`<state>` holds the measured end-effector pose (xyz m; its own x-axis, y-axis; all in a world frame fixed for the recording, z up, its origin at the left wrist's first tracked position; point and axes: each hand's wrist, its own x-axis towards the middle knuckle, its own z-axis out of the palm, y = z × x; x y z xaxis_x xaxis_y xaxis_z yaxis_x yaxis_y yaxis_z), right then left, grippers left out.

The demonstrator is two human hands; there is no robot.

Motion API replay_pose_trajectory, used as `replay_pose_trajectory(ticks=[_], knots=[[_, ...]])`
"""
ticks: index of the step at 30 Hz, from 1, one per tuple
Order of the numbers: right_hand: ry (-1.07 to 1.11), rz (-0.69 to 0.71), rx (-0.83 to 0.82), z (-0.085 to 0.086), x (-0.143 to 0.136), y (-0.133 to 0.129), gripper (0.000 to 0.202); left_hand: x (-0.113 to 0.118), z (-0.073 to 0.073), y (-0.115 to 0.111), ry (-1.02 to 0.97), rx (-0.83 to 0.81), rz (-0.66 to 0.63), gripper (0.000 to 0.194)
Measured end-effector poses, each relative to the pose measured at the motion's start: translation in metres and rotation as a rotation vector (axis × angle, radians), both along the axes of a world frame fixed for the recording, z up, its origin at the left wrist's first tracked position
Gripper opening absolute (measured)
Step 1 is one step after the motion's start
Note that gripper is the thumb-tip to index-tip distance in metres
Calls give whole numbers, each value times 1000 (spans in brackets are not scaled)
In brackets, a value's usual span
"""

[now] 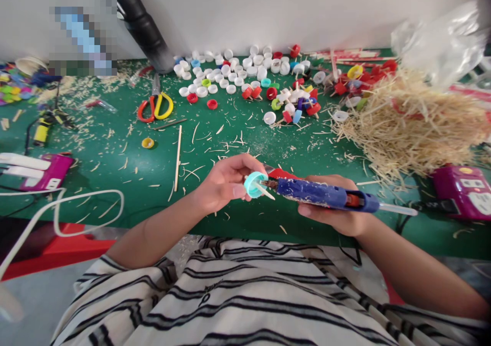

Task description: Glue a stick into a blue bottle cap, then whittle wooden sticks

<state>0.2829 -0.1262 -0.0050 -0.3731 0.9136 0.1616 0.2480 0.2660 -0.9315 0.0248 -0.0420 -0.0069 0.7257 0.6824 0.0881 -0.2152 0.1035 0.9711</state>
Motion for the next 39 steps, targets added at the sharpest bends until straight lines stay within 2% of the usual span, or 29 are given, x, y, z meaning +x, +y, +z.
replay_pose_trajectory(ticks=[13,22,39], knots=[[13,-8,-9,-1,1,-1,15,-2,-4,0,-19,-23,-24,47],[4,27,13,-1,2,0,9,-2,-9,0,-161,-114,-52,39],[-3,70,42,-1,2,1,17,-2,-10,-1,-193,-167,-43,39]])
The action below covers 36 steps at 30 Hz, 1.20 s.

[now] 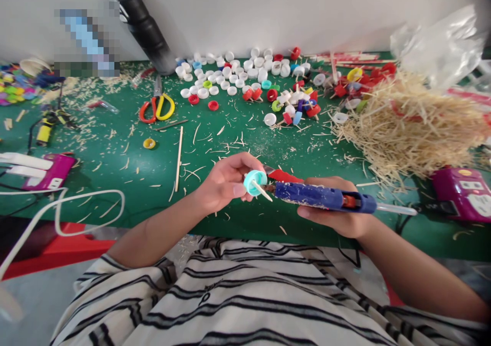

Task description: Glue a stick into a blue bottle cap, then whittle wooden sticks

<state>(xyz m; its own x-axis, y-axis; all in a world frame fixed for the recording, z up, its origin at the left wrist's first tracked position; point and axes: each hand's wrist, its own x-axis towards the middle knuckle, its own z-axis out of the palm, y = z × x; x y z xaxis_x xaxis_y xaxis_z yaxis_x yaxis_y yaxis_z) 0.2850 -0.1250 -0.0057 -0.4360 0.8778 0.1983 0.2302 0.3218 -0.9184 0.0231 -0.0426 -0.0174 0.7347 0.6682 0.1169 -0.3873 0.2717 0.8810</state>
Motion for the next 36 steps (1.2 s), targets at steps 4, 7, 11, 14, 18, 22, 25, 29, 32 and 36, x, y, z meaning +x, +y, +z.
replay_pose_trajectory(ticks=[4,7,11,14,18,22,25,29,32,36], knots=[[36,5,16,-1,-1,-1,18,1,3,-1,4,2,10,38],[39,7,30,-2,-1,-1,22,1,5,-1,15,15,16,39],[19,-12,13,-1,-2,-1,23,2,6,-2,29,26,30,39],[18,-10,10,-1,-3,-1,23,2,7,-2,32,37,36,39],[6,-14,-20,-1,-2,-1,24,2,7,-3,38,47,41,39],[12,-28,-32,-2,-1,-1,22,2,7,-3,42,27,52,40],[11,-42,11,-3,1,0,20,1,5,-3,15,23,50,41],[56,-87,72,-7,4,0,20,0,2,-2,-11,26,47,40],[76,-108,94,-12,5,-2,19,0,0,-2,-18,32,55,38],[86,-127,115,-16,7,-4,17,1,0,-2,-3,30,76,38]])
